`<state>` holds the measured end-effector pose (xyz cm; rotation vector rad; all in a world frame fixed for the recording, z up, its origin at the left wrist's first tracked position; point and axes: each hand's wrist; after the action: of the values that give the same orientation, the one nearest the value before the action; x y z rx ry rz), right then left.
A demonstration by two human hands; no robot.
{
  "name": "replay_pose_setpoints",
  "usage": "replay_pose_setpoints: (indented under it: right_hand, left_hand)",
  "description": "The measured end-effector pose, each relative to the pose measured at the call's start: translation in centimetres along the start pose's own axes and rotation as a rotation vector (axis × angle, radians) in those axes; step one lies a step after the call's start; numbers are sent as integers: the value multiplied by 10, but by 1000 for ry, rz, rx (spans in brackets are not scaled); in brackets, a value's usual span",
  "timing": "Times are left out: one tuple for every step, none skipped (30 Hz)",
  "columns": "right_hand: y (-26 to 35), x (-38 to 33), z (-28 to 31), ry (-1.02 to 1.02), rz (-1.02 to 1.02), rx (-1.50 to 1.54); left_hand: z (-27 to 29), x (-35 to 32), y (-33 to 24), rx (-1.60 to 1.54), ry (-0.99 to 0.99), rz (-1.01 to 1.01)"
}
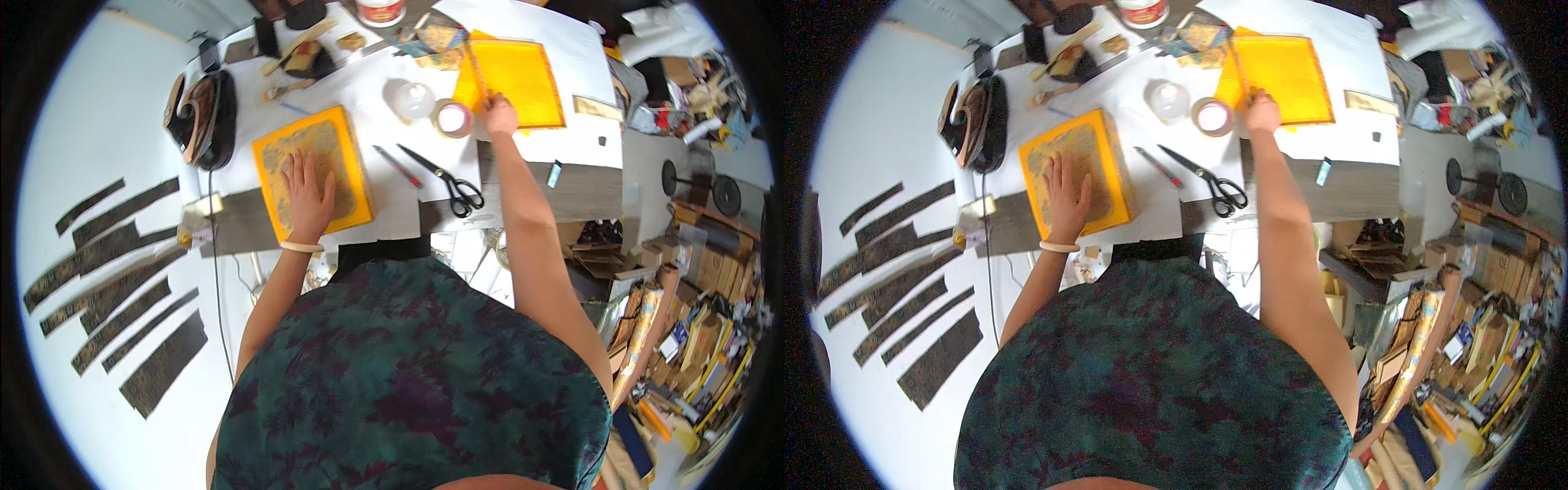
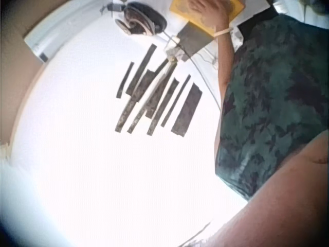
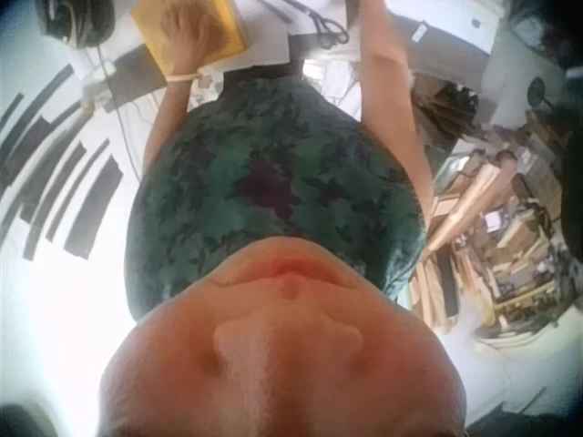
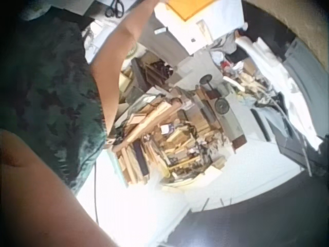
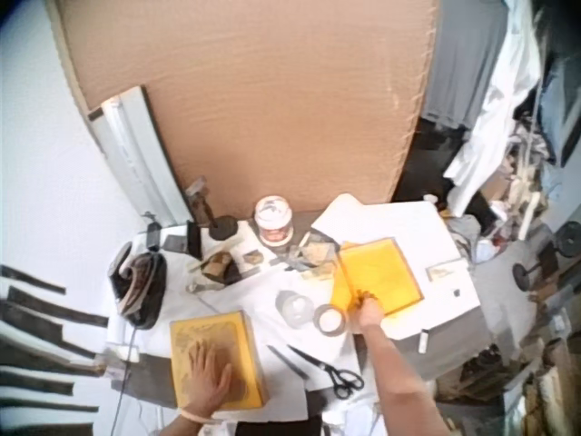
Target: The person assembles a decorative box by applying glue to the edges of a yellow frame, attaching a patterned lid, and trimming excess material with a craft knife. The person handles the box components and tools directly on a cluttered workbench.
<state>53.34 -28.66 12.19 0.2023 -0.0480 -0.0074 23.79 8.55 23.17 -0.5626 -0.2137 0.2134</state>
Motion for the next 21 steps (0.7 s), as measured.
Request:
replay_pose_setpoints:
  right_hand:
    - [6,2,6,63,-4,28]
    - [5,3,10,118,-20,46]
    - [9,-3,11,97,-5,59]
    - [2,-8,10,67,-3,65]
    - [-2,-10,12,37,3,71]
    - [-8,-11,16,-63,13,69]
    - [-10,-12,22,-162,25,69]
    - [-11,-15,28,-257,35,71]
    - [-19,-11,42,-367,12,34]
    - [-23,-8,62,-468,-6,-5]
    - [-19,-11,92,-467,-45,82]
    - [-18,-17,126,-471,-91,163]
    - [-26,-28,151,-513,-94,223]
    - [-32,-43,176,-552,-95,285]
    - [-22,-64,206,-497,-66,461]
    - [-9,-90,236,-443,-39,630]
    - [0,-116,260,-411,60,647]
    - [11,-142,281,-381,153,662]
    - [24,-165,296,-341,133,758]
    - [40,-185,311,-298,116,853]
    - [52,-200,322,-274,159,996]
  left_hand:
    - [6,-8,4,-37,-61,53]
    - [9,-14,8,-85,-120,92]
    - [15,-22,19,-81,-204,139]
    - [20,-29,29,-109,-225,193]
    - [27,-38,39,-137,-248,249]
    - [33,-46,49,-166,-270,302]
    - [37,-52,57,-140,-311,305]
    - [44,-55,59,-163,-337,324]
    - [50,-55,62,-188,-362,341]
    - [56,-62,65,-209,-386,367]
    - [59,-67,71,-188,-463,342]
    - [62,-67,68,-261,-490,388]
    - [67,-62,60,-339,-513,427]
    - [70,-59,56,-415,-536,467]
    - [69,-60,61,-388,-567,427]
    - [68,-57,58,-525,-549,448]
    - [69,-50,48,-666,-526,461]
    - [72,-40,34,-805,-494,467]
    - [81,-29,7,-974,-441,426]
    - [90,-19,-17,-990,-359,411]
    - [95,-11,-32,-995,-269,359]
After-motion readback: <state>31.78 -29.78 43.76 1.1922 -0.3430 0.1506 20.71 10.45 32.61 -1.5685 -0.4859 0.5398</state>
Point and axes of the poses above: each hand's wrist, its own x-axis towards the middle knuckle, its own z-axis out of the back of the hand, y = z × x, and after that the axes turned 6 degrees about -x, right-handed
